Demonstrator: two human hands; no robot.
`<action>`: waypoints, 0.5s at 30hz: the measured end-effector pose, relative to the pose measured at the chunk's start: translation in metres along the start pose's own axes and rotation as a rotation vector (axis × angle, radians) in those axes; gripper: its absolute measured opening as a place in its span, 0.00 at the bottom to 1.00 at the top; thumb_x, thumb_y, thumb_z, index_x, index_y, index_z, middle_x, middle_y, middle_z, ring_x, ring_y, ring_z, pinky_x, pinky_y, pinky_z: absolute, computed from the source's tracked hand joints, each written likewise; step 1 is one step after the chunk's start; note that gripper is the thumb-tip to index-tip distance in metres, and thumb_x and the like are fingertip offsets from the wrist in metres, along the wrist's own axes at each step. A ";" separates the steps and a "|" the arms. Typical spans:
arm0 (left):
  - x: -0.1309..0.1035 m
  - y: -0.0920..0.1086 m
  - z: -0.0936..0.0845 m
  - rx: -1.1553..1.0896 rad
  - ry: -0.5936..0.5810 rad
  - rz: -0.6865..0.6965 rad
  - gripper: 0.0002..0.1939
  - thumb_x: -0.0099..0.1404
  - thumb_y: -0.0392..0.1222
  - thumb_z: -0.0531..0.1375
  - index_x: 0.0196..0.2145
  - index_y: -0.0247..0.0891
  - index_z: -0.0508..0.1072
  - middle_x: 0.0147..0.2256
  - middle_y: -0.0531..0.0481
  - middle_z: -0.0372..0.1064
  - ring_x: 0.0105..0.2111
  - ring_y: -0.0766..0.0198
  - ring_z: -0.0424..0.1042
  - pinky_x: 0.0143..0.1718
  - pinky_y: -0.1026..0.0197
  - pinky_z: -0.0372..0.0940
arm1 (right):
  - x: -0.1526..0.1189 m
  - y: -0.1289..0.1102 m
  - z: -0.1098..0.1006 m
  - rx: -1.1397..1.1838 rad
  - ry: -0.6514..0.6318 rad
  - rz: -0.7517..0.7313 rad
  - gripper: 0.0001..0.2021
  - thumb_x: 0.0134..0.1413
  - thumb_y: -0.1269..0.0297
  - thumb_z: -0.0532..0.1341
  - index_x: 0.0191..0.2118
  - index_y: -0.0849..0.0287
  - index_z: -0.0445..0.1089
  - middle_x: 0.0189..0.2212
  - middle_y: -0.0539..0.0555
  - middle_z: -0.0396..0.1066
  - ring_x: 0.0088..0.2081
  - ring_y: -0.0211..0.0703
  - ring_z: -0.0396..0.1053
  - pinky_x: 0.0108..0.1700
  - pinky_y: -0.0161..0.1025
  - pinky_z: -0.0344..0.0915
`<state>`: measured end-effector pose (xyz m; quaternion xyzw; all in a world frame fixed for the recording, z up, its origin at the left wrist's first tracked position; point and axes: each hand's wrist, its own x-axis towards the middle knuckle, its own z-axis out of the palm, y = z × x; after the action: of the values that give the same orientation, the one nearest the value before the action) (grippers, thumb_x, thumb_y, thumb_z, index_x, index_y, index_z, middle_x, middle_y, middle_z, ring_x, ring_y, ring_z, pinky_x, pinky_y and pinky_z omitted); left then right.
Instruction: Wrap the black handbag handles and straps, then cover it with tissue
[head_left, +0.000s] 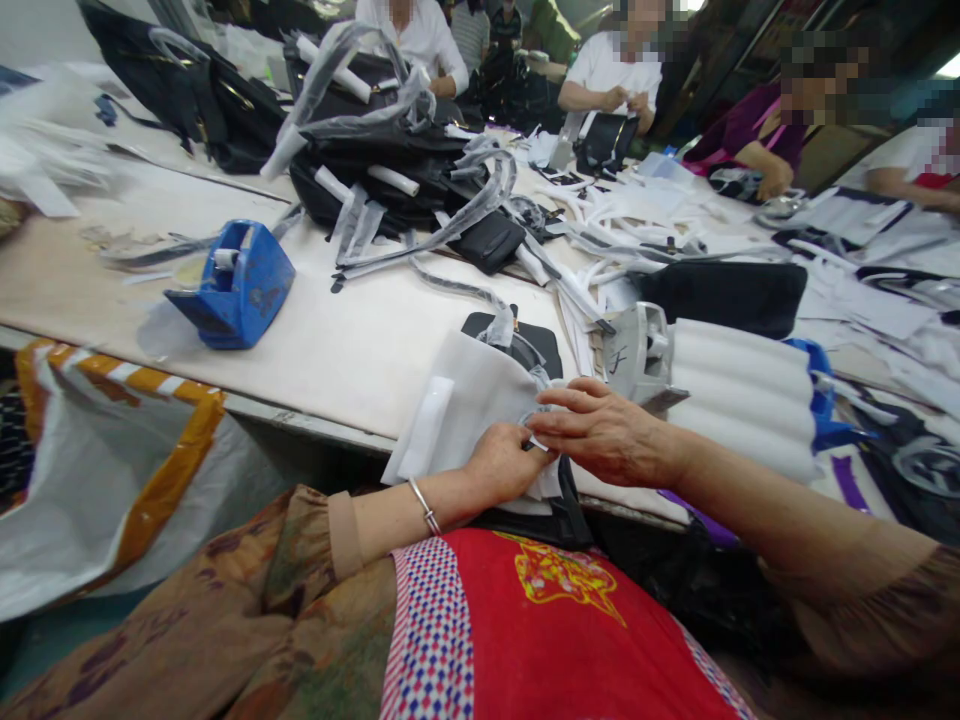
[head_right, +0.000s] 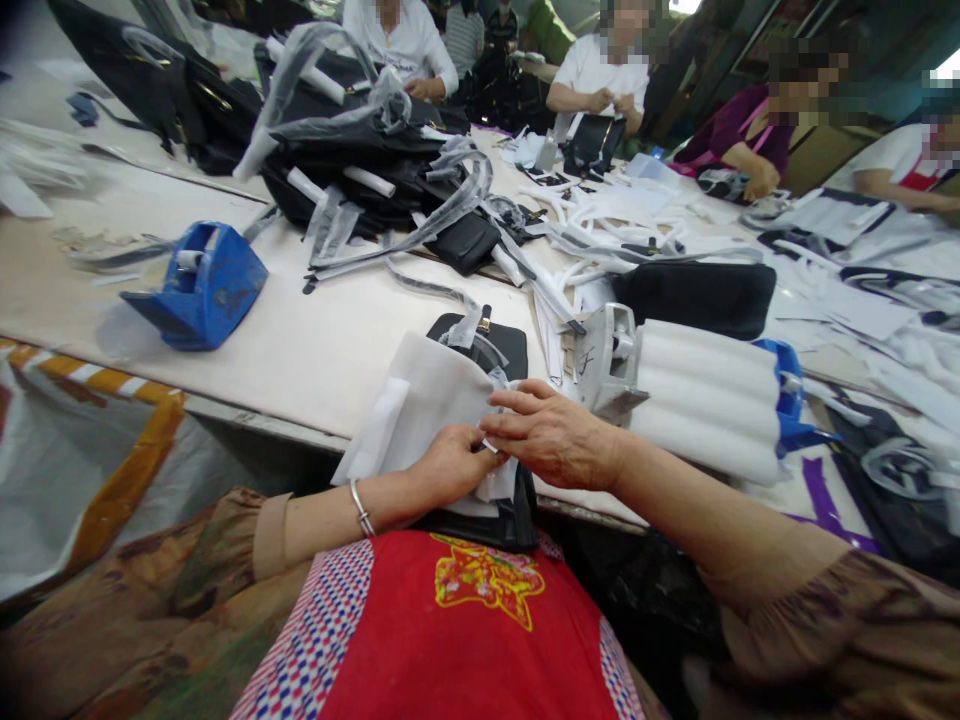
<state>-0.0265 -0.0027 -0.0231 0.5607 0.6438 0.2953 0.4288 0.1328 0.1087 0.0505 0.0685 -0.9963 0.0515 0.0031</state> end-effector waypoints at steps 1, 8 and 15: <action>0.000 0.000 0.000 -0.004 -0.013 0.001 0.20 0.64 0.53 0.56 0.26 0.34 0.77 0.21 0.51 0.70 0.23 0.65 0.65 0.24 0.63 0.55 | -0.005 -0.001 0.004 -0.007 0.017 0.026 0.18 0.59 0.69 0.58 0.55 0.56 0.69 0.57 0.55 0.69 0.63 0.55 0.55 0.61 0.54 0.46; -0.003 0.000 -0.010 -0.154 -0.139 0.043 0.14 0.61 0.47 0.57 0.31 0.34 0.76 0.27 0.52 0.71 0.28 0.65 0.67 0.30 0.64 0.61 | -0.026 -0.007 0.039 -0.051 0.218 0.168 0.23 0.60 0.70 0.58 0.61 0.50 0.64 0.60 0.54 0.67 0.66 0.52 0.51 0.62 0.53 0.45; -0.006 0.002 -0.011 -0.437 -0.224 -0.054 0.15 0.64 0.51 0.54 0.33 0.36 0.71 0.26 0.53 0.66 0.26 0.65 0.66 0.29 0.64 0.65 | -0.030 -0.011 0.056 -0.089 0.340 0.230 0.21 0.62 0.69 0.57 0.60 0.53 0.64 0.60 0.56 0.66 0.66 0.52 0.50 0.62 0.52 0.47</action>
<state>-0.0355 -0.0076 -0.0149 0.4665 0.5281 0.3520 0.6161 0.1645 0.0966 -0.0050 -0.0554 -0.9840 0.0183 0.1684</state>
